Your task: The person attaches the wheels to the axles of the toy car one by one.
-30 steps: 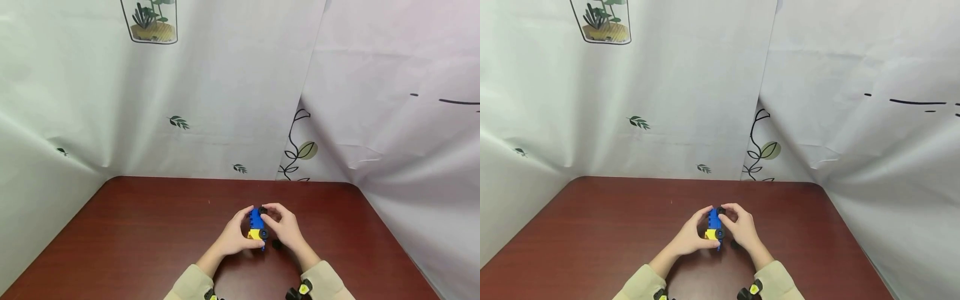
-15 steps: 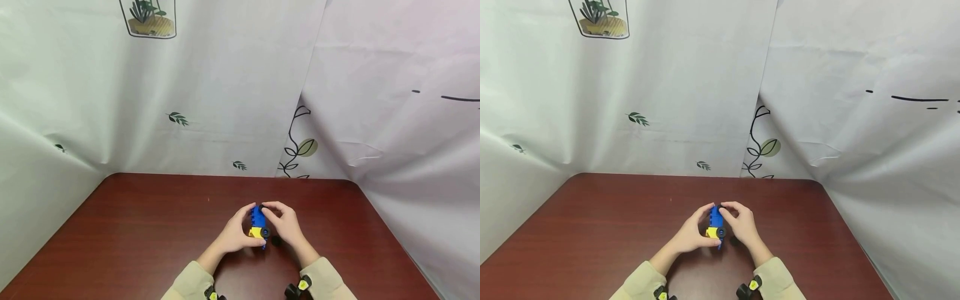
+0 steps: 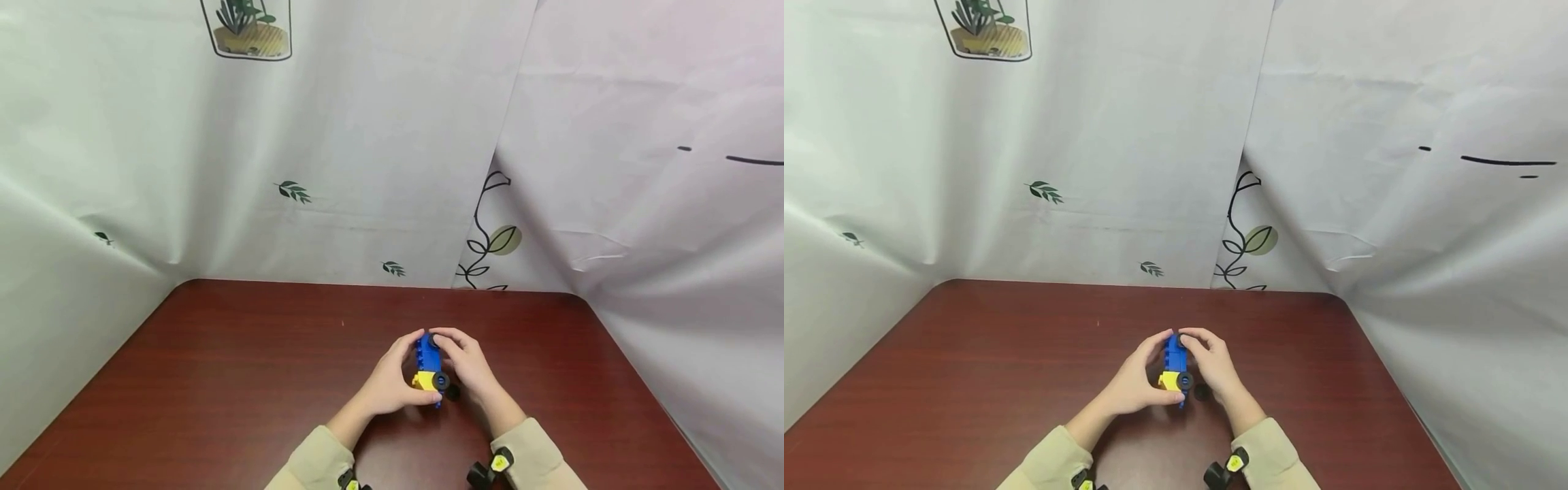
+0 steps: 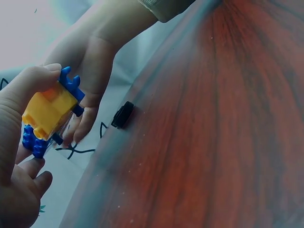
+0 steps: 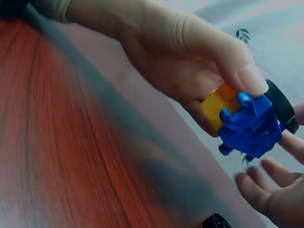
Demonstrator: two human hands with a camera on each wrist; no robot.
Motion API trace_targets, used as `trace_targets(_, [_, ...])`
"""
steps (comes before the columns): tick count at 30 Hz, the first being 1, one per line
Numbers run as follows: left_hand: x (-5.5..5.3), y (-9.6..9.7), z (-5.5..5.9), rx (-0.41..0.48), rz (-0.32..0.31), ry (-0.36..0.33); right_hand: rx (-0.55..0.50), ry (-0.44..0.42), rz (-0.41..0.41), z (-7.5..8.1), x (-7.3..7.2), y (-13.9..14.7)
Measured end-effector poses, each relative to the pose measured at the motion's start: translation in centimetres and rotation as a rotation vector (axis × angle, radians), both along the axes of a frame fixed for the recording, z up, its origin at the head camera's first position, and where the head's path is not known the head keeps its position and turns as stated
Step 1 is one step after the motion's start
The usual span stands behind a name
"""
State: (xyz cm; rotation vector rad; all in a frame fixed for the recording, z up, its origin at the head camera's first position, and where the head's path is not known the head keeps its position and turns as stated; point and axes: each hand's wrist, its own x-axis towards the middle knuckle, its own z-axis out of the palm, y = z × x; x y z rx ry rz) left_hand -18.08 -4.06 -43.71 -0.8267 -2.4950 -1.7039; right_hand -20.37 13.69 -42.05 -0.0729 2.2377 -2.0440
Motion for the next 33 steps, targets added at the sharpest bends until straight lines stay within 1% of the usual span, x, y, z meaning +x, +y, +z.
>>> trace_targets(2, [0.10,0.09,-0.14,0.003,0.001,0.003,-0.055,-0.065,0.033,-0.07,0.07,-0.05])
trace_targets(5, [0.23,0.21,-0.37,0.000,0.004,-0.001,-0.108,-0.133,0.060,-0.15,0.13,-0.14])
trace_targets(9, [0.21,0.32,-0.59,-0.016,0.014,-0.012,-0.152,-0.158,0.069,-0.22,0.06,-0.33])
trace_targets(14, [0.05,0.27,-0.68,-0.039,0.026,-0.029,-0.175,-0.161,0.045,-0.31,-0.05,-0.48])
trace_targets(18, [-0.14,0.21,-0.65,-0.040,0.038,-0.022,-0.182,-0.144,0.030,-0.22,-0.14,-0.61])
trace_targets(22, [-0.29,0.26,-0.64,-0.037,0.036,-0.017,-0.171,-0.128,0.023,-0.05,-0.18,-0.66])
trace_targets(24, [-0.27,0.28,-0.63,-0.042,0.031,-0.021,-0.167,-0.134,0.019,0.03,-0.12,-0.66])
trace_targets(28, [-0.23,0.26,-0.39,-0.043,0.027,-0.025,-0.157,-0.145,0.019,0.17,-0.05,-0.61])
trace_targets(33, [-0.32,0.26,0.13,-0.004,0.031,-0.010,-0.192,-0.144,0.051,0.35,-0.13,-0.49])
